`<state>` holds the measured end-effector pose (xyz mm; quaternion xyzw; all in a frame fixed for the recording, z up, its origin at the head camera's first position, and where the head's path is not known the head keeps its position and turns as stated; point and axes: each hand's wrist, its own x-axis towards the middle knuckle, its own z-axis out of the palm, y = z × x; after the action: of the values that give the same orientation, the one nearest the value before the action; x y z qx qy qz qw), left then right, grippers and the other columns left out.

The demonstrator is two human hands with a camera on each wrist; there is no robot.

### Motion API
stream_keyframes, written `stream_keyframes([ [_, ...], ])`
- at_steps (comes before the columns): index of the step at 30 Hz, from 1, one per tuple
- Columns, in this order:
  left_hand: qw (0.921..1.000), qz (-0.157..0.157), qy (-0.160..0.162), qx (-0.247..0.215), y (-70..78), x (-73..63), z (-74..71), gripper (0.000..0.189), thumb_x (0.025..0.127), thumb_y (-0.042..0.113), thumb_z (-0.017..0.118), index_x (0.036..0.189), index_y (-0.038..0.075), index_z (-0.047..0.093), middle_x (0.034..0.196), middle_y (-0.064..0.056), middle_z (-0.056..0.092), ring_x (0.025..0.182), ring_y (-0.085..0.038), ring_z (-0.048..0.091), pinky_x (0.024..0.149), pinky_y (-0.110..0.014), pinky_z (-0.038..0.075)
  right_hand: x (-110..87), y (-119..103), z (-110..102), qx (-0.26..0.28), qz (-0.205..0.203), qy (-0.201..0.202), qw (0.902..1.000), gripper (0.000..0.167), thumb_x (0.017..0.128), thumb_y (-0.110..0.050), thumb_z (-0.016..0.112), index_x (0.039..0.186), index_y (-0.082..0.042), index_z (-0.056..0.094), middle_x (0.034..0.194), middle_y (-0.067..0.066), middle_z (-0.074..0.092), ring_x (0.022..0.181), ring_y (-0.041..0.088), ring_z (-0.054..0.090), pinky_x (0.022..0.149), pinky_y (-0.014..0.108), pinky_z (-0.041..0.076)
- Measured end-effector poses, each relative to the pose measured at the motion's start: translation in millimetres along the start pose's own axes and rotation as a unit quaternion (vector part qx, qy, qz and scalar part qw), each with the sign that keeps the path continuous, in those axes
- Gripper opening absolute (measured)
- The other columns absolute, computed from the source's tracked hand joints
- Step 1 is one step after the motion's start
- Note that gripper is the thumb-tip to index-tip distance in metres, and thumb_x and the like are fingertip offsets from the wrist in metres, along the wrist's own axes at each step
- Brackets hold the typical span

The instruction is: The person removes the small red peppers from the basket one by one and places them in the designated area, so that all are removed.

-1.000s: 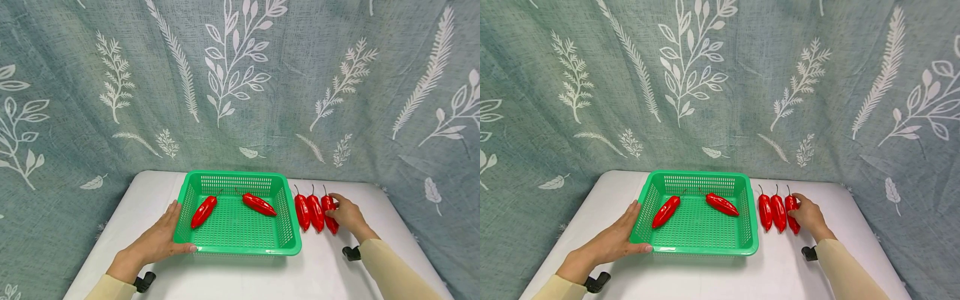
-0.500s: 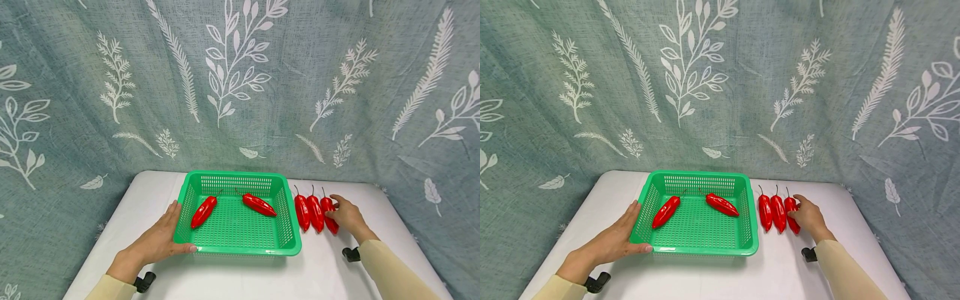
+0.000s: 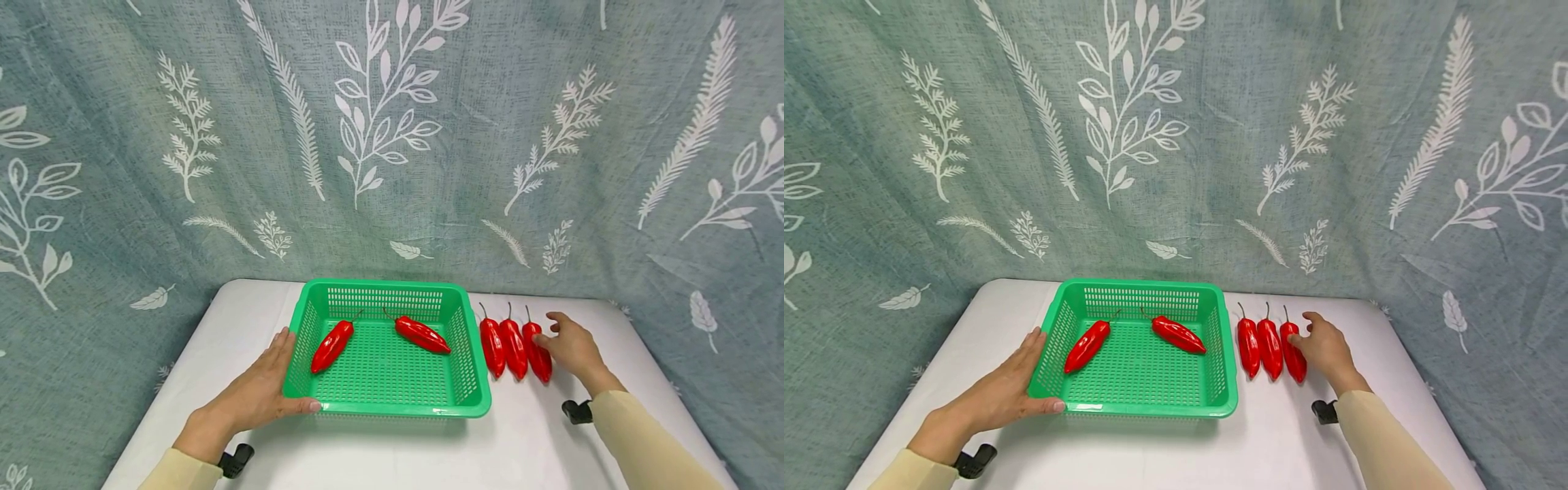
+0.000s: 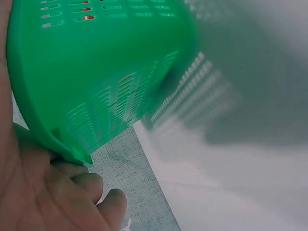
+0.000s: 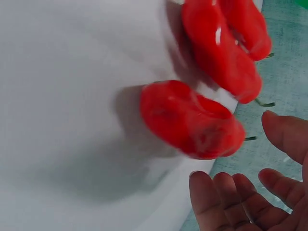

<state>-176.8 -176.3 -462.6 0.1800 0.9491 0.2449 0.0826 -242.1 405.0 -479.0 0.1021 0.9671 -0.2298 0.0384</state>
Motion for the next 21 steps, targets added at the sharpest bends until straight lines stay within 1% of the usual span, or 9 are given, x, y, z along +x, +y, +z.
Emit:
stream_keyframes([
  [3,1.0000,0.002,0.004,0.006,0.4,-0.3,-0.5,0.141,0.076,0.084,0.072,0.167,-0.004,0.012,0.176,-0.025,0.008,0.160,-0.048,0.017,0.123,-0.065,0.030,-2.1,-6.9,-1.7,0.001,-0.006,0.002,1.0000,0.073,0.100,-0.032,0.069,0.155,0.007,0.039,0.143,0.038,0.053,0.119,0.052,0.061,0.092,0.062,0.057],
  [9,1.0000,0.004,0.005,0.007,1.4,-0.7,-1.6,0.140,0.076,0.084,0.073,0.166,-0.006,0.013,0.175,-0.026,0.009,0.160,-0.049,0.018,0.123,-0.065,0.031,-8.2,-31.1,-6.7,0.007,-0.027,0.011,0.9996,0.072,0.100,-0.032,0.070,0.155,0.005,0.040,0.143,0.037,0.054,0.122,0.052,0.060,0.090,0.060,0.059],
  [16,0.9999,0.003,0.006,0.010,1.6,0.1,-1.9,0.141,0.075,0.084,0.073,0.167,-0.005,0.013,0.175,-0.026,0.009,0.160,-0.048,0.018,0.123,-0.065,0.031,-14.7,-61.2,-11.3,0.018,-0.082,0.032,0.9960,0.070,0.100,-0.031,0.070,0.155,0.003,0.044,0.139,0.032,0.060,0.119,0.045,0.064,0.092,0.058,0.057],
  [21,1.0000,0.002,0.004,0.007,0.7,0.5,-1.2,0.142,0.075,0.085,0.072,0.167,-0.005,0.012,0.176,-0.025,0.008,0.160,-0.048,0.018,0.123,-0.065,0.031,-21.5,-82.7,-11.6,0.028,-0.106,0.037,0.9933,0.070,0.100,-0.031,0.071,0.155,0.002,0.044,0.140,0.029,0.061,0.116,0.041,0.065,0.091,0.057,0.058],
])
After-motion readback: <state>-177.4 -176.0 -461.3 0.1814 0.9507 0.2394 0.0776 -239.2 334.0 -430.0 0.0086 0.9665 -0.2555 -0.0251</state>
